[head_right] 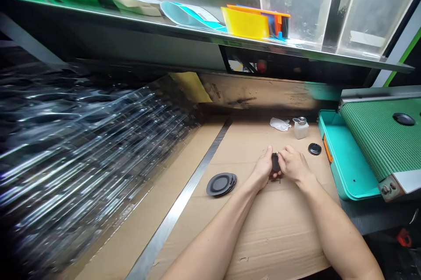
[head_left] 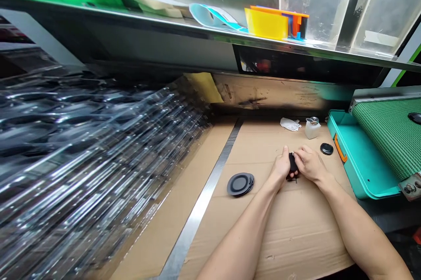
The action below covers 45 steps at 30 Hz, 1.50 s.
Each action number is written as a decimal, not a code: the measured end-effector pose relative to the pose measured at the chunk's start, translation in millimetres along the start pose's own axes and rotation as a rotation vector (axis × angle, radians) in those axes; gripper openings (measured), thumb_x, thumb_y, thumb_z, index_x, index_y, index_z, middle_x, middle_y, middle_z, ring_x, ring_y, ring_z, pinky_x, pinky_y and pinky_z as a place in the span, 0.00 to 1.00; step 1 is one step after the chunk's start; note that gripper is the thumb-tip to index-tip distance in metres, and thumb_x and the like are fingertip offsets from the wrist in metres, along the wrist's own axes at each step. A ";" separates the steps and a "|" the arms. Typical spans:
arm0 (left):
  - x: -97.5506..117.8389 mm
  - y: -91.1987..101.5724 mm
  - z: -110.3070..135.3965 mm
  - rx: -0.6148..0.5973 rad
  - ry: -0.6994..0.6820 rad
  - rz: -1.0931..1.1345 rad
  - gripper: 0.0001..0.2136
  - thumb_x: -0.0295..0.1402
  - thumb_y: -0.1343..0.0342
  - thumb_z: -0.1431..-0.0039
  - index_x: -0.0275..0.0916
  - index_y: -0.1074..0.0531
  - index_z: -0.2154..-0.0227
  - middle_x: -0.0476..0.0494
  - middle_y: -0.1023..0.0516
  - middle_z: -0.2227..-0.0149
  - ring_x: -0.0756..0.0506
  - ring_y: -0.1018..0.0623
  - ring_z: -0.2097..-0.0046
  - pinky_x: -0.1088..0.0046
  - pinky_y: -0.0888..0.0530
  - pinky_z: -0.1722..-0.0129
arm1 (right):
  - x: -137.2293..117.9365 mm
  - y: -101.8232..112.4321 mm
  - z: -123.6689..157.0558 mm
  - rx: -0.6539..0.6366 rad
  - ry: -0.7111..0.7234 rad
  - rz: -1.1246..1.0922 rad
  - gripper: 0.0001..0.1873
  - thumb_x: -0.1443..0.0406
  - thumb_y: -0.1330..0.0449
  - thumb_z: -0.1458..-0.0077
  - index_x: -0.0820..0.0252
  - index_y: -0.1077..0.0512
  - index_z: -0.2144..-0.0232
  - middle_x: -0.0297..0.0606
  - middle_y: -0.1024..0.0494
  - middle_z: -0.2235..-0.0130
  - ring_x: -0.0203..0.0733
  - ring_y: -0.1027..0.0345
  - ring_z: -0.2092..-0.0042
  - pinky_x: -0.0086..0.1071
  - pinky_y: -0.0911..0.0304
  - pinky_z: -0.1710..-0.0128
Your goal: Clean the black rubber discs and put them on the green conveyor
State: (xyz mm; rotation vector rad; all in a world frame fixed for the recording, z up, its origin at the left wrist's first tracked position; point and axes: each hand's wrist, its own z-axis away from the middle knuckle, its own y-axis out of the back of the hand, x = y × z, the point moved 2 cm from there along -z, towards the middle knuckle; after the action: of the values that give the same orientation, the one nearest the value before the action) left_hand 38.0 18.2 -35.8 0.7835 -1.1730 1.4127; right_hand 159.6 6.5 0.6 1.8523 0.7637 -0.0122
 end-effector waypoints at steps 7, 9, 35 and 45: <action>1.2 -1.4 2.6 0.029 -0.034 -0.097 0.34 0.63 0.61 0.36 0.39 0.31 0.82 0.40 0.30 0.87 0.47 0.33 0.87 0.72 0.39 0.87 | -3.1 2.1 -2.5 -0.094 -0.035 0.242 0.14 0.65 0.48 0.33 0.59 0.25 0.68 0.39 0.25 0.62 0.37 0.31 0.64 0.29 0.43 0.64; 1.6 -2.0 3.6 0.043 -0.034 -0.135 0.33 0.61 0.61 0.35 0.39 0.31 0.82 0.40 0.30 0.87 0.47 0.32 0.87 0.72 0.39 0.87 | -3.2 2.6 -2.5 -0.087 -0.006 0.239 0.14 0.65 0.48 0.33 0.60 0.25 0.68 0.39 0.25 0.62 0.37 0.31 0.63 0.28 0.42 0.63; -6.6 5.0 2.8 0.117 -0.167 -0.142 0.27 0.52 0.53 0.34 0.38 0.26 0.79 0.41 0.27 0.85 0.45 0.28 0.83 0.72 0.34 0.84 | 4.8 -5.4 -0.4 -0.024 -0.069 0.018 0.12 0.66 0.45 0.36 0.58 0.24 0.69 0.37 0.24 0.65 0.36 0.32 0.65 0.27 0.40 0.63; 18.5 11.0 6.2 0.042 0.148 0.364 0.24 0.42 0.62 0.28 0.31 0.28 0.70 0.38 0.24 0.78 0.49 0.27 0.82 0.78 0.36 0.86 | 7.3 1.3 -2.1 0.219 -0.375 -0.413 0.13 0.57 0.42 0.37 0.58 0.23 0.67 0.34 0.21 0.70 0.37 0.29 0.67 0.28 0.37 0.65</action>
State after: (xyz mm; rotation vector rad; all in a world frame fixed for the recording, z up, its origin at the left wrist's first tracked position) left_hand 22.8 19.1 -19.4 0.4980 -1.2140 1.7667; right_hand 165.4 11.6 0.0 1.7887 0.8875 -0.7123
